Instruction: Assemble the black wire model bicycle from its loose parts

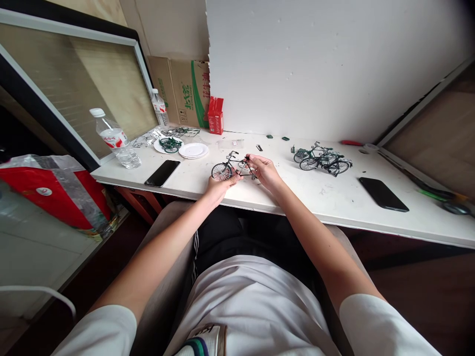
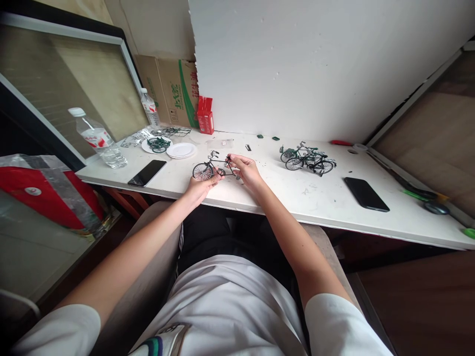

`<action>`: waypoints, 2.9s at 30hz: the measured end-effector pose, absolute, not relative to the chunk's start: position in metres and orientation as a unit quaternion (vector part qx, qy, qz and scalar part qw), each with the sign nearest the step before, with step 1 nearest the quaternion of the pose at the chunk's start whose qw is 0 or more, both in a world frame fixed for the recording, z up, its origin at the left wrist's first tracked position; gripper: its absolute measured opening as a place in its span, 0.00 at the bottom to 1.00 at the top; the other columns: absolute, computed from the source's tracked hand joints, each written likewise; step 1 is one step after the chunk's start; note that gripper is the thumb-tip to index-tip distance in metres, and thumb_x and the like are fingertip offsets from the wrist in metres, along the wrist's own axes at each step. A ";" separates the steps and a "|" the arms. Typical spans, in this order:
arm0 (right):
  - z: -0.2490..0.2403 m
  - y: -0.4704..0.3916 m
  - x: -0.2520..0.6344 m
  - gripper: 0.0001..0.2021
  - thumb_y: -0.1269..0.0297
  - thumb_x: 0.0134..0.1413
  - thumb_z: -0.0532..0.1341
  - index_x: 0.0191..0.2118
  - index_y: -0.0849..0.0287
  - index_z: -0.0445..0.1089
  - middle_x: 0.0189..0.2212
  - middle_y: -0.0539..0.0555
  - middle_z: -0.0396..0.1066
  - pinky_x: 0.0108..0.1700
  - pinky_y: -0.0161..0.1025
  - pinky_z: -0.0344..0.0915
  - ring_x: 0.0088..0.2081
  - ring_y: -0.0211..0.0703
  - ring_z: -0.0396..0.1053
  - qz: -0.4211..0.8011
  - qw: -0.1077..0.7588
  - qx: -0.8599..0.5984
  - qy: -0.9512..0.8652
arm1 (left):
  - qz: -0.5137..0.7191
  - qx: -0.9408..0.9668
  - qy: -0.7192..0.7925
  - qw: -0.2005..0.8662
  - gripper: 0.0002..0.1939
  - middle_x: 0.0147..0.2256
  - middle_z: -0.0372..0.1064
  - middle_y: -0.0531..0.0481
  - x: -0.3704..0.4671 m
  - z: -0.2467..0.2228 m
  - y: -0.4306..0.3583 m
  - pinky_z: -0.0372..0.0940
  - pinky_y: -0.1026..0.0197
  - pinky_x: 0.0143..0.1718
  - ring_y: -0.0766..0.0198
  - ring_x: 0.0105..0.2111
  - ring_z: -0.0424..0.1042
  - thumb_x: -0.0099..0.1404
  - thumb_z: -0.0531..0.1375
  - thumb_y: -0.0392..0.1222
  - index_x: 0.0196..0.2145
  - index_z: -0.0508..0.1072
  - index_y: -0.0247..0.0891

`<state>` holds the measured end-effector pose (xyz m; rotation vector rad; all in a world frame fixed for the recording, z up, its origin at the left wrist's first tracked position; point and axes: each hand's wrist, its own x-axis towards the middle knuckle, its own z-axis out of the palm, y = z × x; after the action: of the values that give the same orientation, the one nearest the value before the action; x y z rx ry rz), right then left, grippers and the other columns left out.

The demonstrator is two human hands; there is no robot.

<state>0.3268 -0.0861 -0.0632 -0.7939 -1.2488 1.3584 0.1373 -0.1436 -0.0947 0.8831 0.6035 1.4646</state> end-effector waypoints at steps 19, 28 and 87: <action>-0.065 -0.086 0.324 0.26 0.39 0.38 0.80 0.33 0.56 0.82 0.42 0.55 0.79 0.29 0.34 0.63 0.34 0.38 0.72 0.528 0.544 -0.336 -0.559 | 0.679 0.363 0.298 0.564 0.29 0.37 0.82 0.44 0.143 -0.104 -0.137 0.72 0.43 0.56 0.53 0.39 0.81 0.41 0.84 0.45 0.40 0.83 0.33; -0.063 -0.088 0.324 0.25 0.40 0.38 0.81 0.35 0.55 0.83 0.42 0.54 0.79 0.27 0.35 0.61 0.31 0.36 0.70 0.544 0.536 -0.331 -0.554 | 0.692 0.356 0.296 0.554 0.25 0.37 0.82 0.44 0.145 -0.102 -0.139 0.73 0.41 0.58 0.49 0.45 0.81 0.42 0.83 0.41 0.38 0.83 0.34; -0.065 -0.090 0.326 0.29 0.54 0.45 0.82 0.54 0.51 0.81 0.42 0.50 0.83 0.56 0.40 0.77 0.46 0.42 0.81 0.646 0.502 -0.260 -0.513 | 0.682 0.356 0.344 0.539 0.21 0.39 0.82 0.44 0.142 -0.104 -0.134 0.70 0.54 0.54 0.57 0.43 0.81 0.58 0.77 0.49 0.45 0.82 0.36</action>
<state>0.3262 -0.0900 -0.0648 -0.6289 -1.2395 1.5620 0.1425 -0.1344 -0.1035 0.8454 0.8173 1.6217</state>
